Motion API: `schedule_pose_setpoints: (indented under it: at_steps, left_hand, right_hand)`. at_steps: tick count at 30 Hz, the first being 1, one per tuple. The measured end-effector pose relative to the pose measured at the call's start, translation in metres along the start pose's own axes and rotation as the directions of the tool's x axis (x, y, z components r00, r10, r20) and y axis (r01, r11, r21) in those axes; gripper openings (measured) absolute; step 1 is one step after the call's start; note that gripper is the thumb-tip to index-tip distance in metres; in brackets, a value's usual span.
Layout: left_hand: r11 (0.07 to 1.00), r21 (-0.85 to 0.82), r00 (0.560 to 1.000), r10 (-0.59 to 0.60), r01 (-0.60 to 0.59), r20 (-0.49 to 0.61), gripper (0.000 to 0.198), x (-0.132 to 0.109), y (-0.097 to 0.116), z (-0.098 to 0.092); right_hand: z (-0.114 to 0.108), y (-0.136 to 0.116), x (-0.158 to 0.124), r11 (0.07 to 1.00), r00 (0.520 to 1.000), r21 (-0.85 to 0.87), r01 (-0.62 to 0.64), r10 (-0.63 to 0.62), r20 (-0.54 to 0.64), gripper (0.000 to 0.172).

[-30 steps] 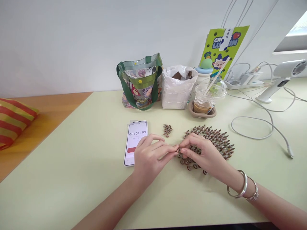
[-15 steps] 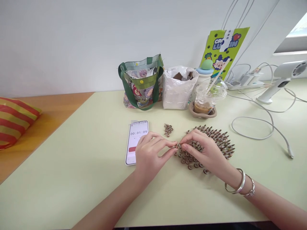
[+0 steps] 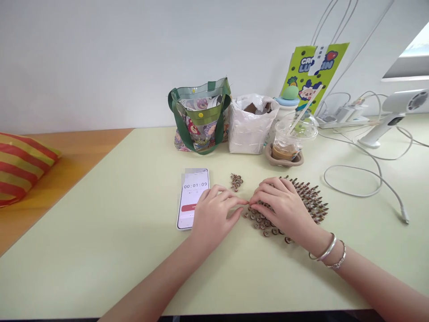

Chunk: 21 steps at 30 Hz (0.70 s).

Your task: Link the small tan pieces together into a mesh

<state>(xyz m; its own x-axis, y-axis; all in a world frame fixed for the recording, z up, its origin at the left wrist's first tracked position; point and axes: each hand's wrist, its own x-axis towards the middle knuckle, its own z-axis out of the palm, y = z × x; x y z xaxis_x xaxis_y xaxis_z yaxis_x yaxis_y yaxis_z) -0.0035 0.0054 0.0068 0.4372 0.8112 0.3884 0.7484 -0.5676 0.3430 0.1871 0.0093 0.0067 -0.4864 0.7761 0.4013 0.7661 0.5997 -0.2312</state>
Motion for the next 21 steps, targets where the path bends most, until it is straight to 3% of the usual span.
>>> schedule_pose_setpoints:
  at_steps: [21]
  left_hand:
    - [0.999,0.031,0.996,0.011,-0.013,0.086,0.015,-0.0009,-0.0001,0.0015]
  right_hand:
    - [-0.0046,-0.0019,-0.0010,0.999,0.999,0.009,0.035,-0.035,0.036,0.015]
